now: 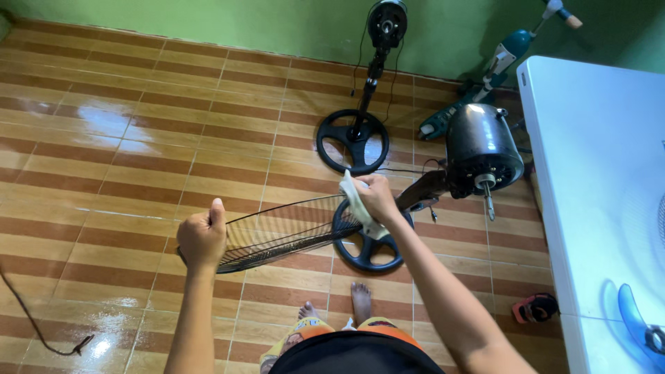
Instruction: The person assembles a standing fan by attaching the motor to the base and then wipes the fan cage with a cloth. They handle the fan cage, motor, and base, and use a cloth to clean the cage before placing it on the fan.
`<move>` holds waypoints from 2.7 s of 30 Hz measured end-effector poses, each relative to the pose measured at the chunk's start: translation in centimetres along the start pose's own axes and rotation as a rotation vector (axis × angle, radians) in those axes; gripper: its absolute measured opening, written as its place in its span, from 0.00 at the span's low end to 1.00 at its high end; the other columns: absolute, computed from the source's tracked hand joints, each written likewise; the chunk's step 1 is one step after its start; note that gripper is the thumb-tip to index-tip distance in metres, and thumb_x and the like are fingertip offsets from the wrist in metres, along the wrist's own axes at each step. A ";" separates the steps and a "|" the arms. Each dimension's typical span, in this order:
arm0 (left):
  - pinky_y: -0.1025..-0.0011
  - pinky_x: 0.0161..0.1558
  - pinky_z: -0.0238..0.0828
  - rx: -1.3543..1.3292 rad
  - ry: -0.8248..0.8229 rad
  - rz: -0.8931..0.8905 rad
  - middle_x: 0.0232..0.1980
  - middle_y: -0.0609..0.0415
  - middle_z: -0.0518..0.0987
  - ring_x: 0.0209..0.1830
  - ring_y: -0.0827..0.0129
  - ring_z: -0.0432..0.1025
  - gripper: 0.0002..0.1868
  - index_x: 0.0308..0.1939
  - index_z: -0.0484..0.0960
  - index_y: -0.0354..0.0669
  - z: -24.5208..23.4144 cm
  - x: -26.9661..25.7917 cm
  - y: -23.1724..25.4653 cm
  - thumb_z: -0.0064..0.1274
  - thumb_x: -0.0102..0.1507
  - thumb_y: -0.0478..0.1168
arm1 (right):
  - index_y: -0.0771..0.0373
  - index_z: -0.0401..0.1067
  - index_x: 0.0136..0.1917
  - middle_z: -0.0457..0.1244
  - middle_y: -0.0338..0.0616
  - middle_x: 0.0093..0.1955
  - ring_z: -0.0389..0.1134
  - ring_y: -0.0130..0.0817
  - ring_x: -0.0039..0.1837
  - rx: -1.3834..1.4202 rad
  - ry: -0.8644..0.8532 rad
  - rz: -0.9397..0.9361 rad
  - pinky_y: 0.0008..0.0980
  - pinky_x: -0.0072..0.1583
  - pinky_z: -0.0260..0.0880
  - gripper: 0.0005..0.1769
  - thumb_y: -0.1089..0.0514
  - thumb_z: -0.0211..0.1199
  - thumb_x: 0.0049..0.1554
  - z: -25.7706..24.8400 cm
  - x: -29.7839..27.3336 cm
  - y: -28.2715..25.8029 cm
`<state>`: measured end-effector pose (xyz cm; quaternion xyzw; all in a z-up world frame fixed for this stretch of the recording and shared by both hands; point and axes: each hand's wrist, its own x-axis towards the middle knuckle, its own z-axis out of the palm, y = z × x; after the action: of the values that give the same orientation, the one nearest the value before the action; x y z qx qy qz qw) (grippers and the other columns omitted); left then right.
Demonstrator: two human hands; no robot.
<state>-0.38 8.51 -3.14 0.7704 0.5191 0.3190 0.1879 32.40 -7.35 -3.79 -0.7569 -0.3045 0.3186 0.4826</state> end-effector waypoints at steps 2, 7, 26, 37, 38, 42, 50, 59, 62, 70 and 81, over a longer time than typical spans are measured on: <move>0.55 0.25 0.64 -0.008 0.049 0.195 0.21 0.47 0.74 0.21 0.51 0.71 0.32 0.19 0.78 0.45 -0.2 -0.1 1.3 0.44 0.73 0.57 | 0.62 0.83 0.41 0.70 0.47 0.31 0.72 0.35 0.33 -0.109 0.010 -0.002 0.34 0.37 0.70 0.17 0.46 0.66 0.55 2.1 -1.1 -2.5; 0.49 0.25 0.67 0.117 -0.010 0.098 0.20 0.39 0.75 0.19 0.41 0.71 0.31 0.19 0.84 0.44 4.4 -3.8 7.8 0.44 0.69 0.58 | 0.59 0.81 0.33 0.68 0.53 0.32 0.70 0.46 0.35 -0.507 0.142 -0.446 0.44 0.41 0.69 0.19 0.42 0.66 0.54 8.0 -5.3 -10.0; 0.49 0.24 0.63 -0.032 0.038 -0.453 0.15 0.43 0.74 0.18 0.46 0.72 0.42 0.16 0.80 0.37 2.9 -3.3 5.8 0.36 0.71 0.65 | 0.62 0.67 0.67 0.62 0.58 0.60 0.64 0.41 0.60 0.385 0.354 -0.463 0.44 0.70 0.66 0.20 0.48 0.51 0.69 6.9 -2.8 -5.9; 0.70 0.24 0.57 -0.950 -0.054 -0.847 0.19 0.64 0.71 0.18 0.76 0.63 0.29 0.24 0.77 0.45 4.4 -3.7 -0.1 0.38 0.71 0.58 | 0.57 0.65 0.70 0.60 0.54 0.71 0.59 0.50 0.74 -0.373 -0.313 -1.339 0.52 0.73 0.62 0.29 0.37 0.59 0.65 8.7 -7.6 1.8; 0.69 0.23 0.56 -0.906 -0.046 -0.877 0.19 0.63 0.69 0.18 0.76 0.61 0.29 0.24 0.75 0.45 4.5 -3.5 -0.7 0.38 0.72 0.59 | 0.60 0.65 0.69 0.62 0.53 0.68 0.62 0.48 0.73 -0.268 -0.343 -1.174 0.49 0.73 0.66 0.23 0.42 0.53 0.70 8.5 -7.0 2.4; 0.69 0.21 0.51 -0.783 -0.061 -0.982 0.18 0.60 0.66 0.15 0.73 0.56 0.31 0.23 0.71 0.45 3.7 -3.5 -4.3 0.36 0.73 0.60 | 0.62 0.66 0.53 0.61 0.51 0.51 0.63 0.46 0.58 0.482 0.276 -0.343 0.46 0.63 0.65 0.22 0.46 0.37 0.71 5.3 -2.8 4.3; 0.74 0.15 0.36 -1.190 -0.340 -1.187 0.15 0.66 0.54 0.11 0.78 0.43 0.28 0.22 0.62 0.55 4.1 -5.7 -8.7 0.28 0.74 0.61 | 0.65 0.65 0.69 0.60 0.59 0.62 0.63 0.51 0.61 -0.138 0.363 -0.394 0.47 0.60 0.66 0.25 0.47 0.56 0.67 -1.1 2.8 3.0; 0.74 0.15 0.37 -1.199 -0.186 -1.290 0.16 0.65 0.59 0.12 0.77 0.46 0.28 0.23 0.63 0.55 7.4 -6.3 -7.9 0.27 0.74 0.61 | 0.68 0.60 0.75 0.57 0.62 0.76 0.58 0.56 0.76 -0.348 -0.358 -0.873 0.46 0.74 0.61 0.47 0.71 0.64 0.41 8.0 -8.1 0.6; 0.74 0.15 0.41 -1.166 -0.095 -1.263 0.16 0.65 0.62 0.12 0.77 0.49 0.27 0.25 0.66 0.56 6.1 -6.3 -8.7 0.29 0.74 0.60 | 0.64 0.63 0.73 0.59 0.60 0.75 0.57 0.53 0.76 -0.532 -0.467 -0.876 0.48 0.72 0.61 0.40 0.63 0.68 0.47 4.8 -7.9 5.6; 0.71 0.15 0.49 -1.051 -0.037 -1.204 0.17 0.63 0.64 0.12 0.73 0.55 0.27 0.25 0.68 0.52 8.0 -8.2 -7.5 0.34 0.74 0.60 | 0.74 0.63 0.75 0.66 0.59 0.54 0.68 0.49 0.50 0.249 0.180 -0.297 0.46 0.51 0.68 0.24 0.62 0.51 0.68 5.5 6.9 8.4; 0.72 0.22 0.59 -0.970 0.246 -1.058 0.22 0.57 0.73 0.18 0.71 0.66 0.30 0.27 0.72 0.45 8.5 -2.4 -9.0 0.31 0.75 0.58 | 0.68 0.68 0.66 0.69 0.58 0.60 0.70 0.51 0.61 0.834 -0.224 0.642 0.48 0.63 0.70 0.24 0.55 0.49 0.61 4.9 -1.4 4.4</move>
<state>-1.28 10.13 -15.56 0.2051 0.6395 0.4640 0.5776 28.37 -7.34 -9.26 -0.5173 0.0449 0.6230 0.5850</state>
